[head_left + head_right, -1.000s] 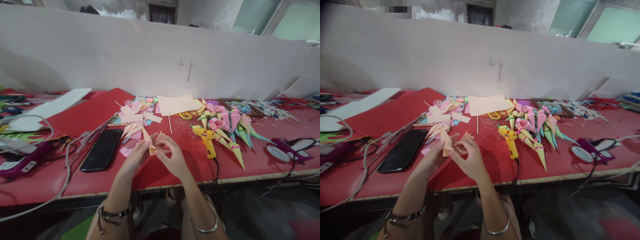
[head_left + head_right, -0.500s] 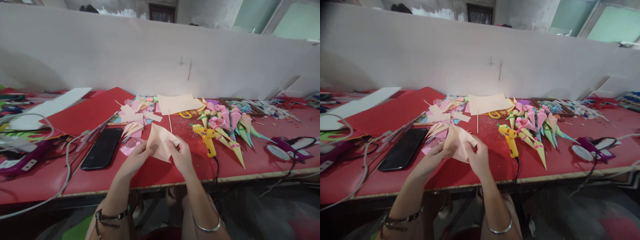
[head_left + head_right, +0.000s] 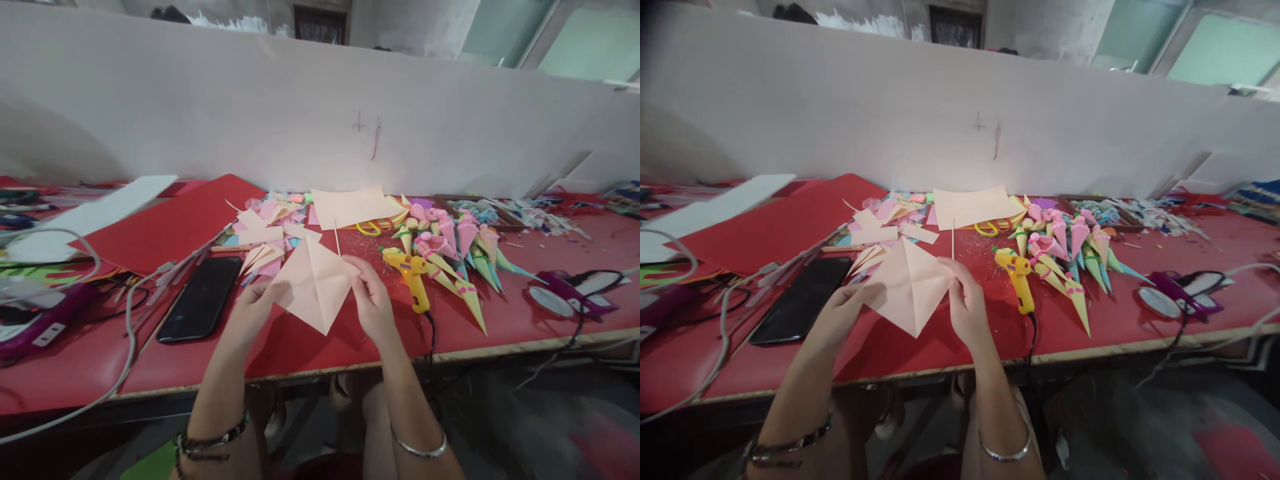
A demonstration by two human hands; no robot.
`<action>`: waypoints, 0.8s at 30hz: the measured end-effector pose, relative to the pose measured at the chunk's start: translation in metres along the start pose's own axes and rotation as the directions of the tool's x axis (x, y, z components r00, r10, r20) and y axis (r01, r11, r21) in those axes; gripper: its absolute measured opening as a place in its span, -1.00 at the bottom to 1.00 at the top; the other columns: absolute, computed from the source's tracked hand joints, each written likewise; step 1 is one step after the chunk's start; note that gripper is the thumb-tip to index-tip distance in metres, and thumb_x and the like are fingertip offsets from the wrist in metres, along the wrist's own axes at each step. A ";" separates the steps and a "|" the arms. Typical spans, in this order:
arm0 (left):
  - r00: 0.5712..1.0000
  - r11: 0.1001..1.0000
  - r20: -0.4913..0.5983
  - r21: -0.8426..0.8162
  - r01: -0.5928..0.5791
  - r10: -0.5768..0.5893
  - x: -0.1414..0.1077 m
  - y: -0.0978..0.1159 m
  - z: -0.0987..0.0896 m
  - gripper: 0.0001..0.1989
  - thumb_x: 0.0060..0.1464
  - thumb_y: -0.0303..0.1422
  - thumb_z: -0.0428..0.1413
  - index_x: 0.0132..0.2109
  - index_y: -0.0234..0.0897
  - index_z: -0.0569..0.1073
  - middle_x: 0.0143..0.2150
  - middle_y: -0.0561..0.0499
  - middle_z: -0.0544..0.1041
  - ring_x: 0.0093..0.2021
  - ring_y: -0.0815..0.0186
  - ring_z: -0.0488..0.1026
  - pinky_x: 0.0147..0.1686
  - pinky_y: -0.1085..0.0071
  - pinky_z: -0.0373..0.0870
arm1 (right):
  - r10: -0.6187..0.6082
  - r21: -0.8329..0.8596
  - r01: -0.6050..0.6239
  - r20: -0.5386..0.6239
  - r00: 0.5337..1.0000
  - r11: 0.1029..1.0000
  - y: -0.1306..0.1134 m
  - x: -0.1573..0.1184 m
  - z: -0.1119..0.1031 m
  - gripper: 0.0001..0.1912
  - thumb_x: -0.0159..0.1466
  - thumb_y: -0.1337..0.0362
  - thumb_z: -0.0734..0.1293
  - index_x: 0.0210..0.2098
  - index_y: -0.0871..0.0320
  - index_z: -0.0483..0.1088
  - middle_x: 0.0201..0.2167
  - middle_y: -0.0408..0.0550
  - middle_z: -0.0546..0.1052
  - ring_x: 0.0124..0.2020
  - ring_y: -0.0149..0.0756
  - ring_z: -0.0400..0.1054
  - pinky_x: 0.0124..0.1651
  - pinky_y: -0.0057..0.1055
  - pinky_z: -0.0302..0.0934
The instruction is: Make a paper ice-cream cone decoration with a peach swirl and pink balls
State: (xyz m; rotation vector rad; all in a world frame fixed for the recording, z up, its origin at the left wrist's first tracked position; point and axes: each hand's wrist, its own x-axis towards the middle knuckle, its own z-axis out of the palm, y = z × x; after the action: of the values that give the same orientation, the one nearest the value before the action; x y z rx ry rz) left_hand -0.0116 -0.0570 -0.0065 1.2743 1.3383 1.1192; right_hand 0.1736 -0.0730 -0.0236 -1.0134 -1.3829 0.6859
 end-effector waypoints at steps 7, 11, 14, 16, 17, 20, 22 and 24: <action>0.999 0.998 -0.042 -0.059 0.028 -0.031 0.003 -0.004 -0.003 -0.72 -0.20 -0.20 0.11 -0.64 -0.33 0.37 -0.67 0.08 0.35 -0.62 0.44 0.23 -0.58 0.52 0.16 | -0.104 -0.057 0.112 0.129 0.986 0.992 0.000 0.001 -0.001 -0.71 0.09 0.48 0.17 -0.28 0.07 0.40 -0.27 -0.09 0.42 -0.18 -0.31 0.31 -0.11 -0.37 0.18; 0.994 0.995 0.076 -0.055 -0.079 0.083 0.003 -0.005 -0.002 -0.60 -0.09 -0.06 0.01 -0.60 -0.31 0.40 -0.59 0.00 0.44 -0.52 0.35 0.33 -0.38 0.43 0.29 | -0.017 -0.036 0.018 0.005 1.000 0.999 -0.002 0.000 0.003 -0.89 0.14 0.28 0.25 -0.48 0.14 0.36 -0.44 -0.12 0.37 -0.33 -0.34 0.29 -0.24 -0.43 0.17; 0.969 0.991 0.210 -0.039 -0.126 0.132 0.001 -0.006 -0.001 -0.53 -0.12 0.04 -0.03 -0.53 -0.31 0.45 -0.57 -0.02 0.46 -0.50 0.29 0.36 -0.34 0.36 0.31 | 0.103 0.015 -0.102 -0.044 0.994 0.995 -0.002 -0.002 0.006 -0.77 0.15 0.18 0.25 -0.56 0.16 0.26 -0.58 -0.20 0.26 -0.48 -0.41 0.20 -0.38 -0.49 0.11; 0.964 0.990 0.229 0.017 -0.141 0.134 -0.001 -0.006 0.003 -0.55 -0.19 0.03 0.03 -0.54 -0.31 0.45 -0.55 -0.03 0.47 -0.46 0.25 0.38 -0.33 0.35 0.32 | 0.162 0.032 -0.161 -0.030 0.986 0.986 -0.001 -0.004 0.009 -0.73 0.14 0.15 0.25 -0.59 0.16 0.22 -0.63 -0.24 0.20 -0.53 -0.45 0.15 -0.43 -0.51 0.08; 0.971 0.988 0.205 0.062 -0.140 0.125 -0.002 -0.005 0.005 -0.59 -0.22 0.00 0.07 -0.56 -0.31 0.43 -0.54 -0.03 0.48 -0.43 0.25 0.38 -0.32 0.35 0.32 | 0.179 0.036 -0.178 -0.018 0.984 0.983 -0.001 -0.004 0.009 -0.73 0.13 0.15 0.25 -0.60 0.17 0.21 -0.64 -0.25 0.20 -0.54 -0.46 0.15 -0.44 -0.52 0.07; 0.991 0.978 0.055 0.167 -0.128 0.120 -0.004 -0.001 0.012 -0.67 -0.20 -0.11 0.11 -0.63 -0.30 0.38 -0.56 0.01 0.46 -0.43 0.29 0.37 -0.34 0.41 0.30 | 0.204 0.031 -0.204 0.010 0.979 0.979 -0.003 -0.005 0.011 -0.74 0.11 0.15 0.26 -0.59 0.17 0.23 -0.66 -0.26 0.25 -0.55 -0.45 0.19 -0.42 -0.51 0.10; 0.990 0.975 0.007 0.168 -0.142 0.143 -0.005 0.001 0.016 -0.67 -0.14 -0.16 0.09 -0.66 -0.30 0.34 -0.59 0.03 0.44 -0.46 0.33 0.35 -0.38 0.45 0.28 | 0.216 0.048 -0.216 0.002 0.976 0.975 -0.004 -0.005 0.012 -0.75 0.10 0.16 0.27 -0.59 0.17 0.23 -0.67 -0.26 0.28 -0.56 -0.45 0.22 -0.43 -0.51 0.12; 0.988 0.982 -0.004 0.118 -0.150 0.151 -0.005 0.003 0.020 -0.68 -0.11 -0.19 0.07 -0.66 -0.30 0.33 -0.63 0.05 0.41 -0.51 0.36 0.33 -0.40 0.47 0.27 | 0.247 0.147 -0.239 -0.036 0.968 0.960 -0.004 -0.004 0.014 -0.82 0.08 0.19 0.30 -0.50 0.16 0.26 -0.63 -0.26 0.35 -0.58 -0.47 0.25 -0.45 -0.51 0.15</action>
State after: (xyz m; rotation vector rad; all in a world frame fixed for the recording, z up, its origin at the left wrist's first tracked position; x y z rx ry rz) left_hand 0.0084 -0.0616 -0.0060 1.4767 1.3520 1.1680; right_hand 0.1585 -0.0763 -0.0230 -1.0899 -1.1555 0.9195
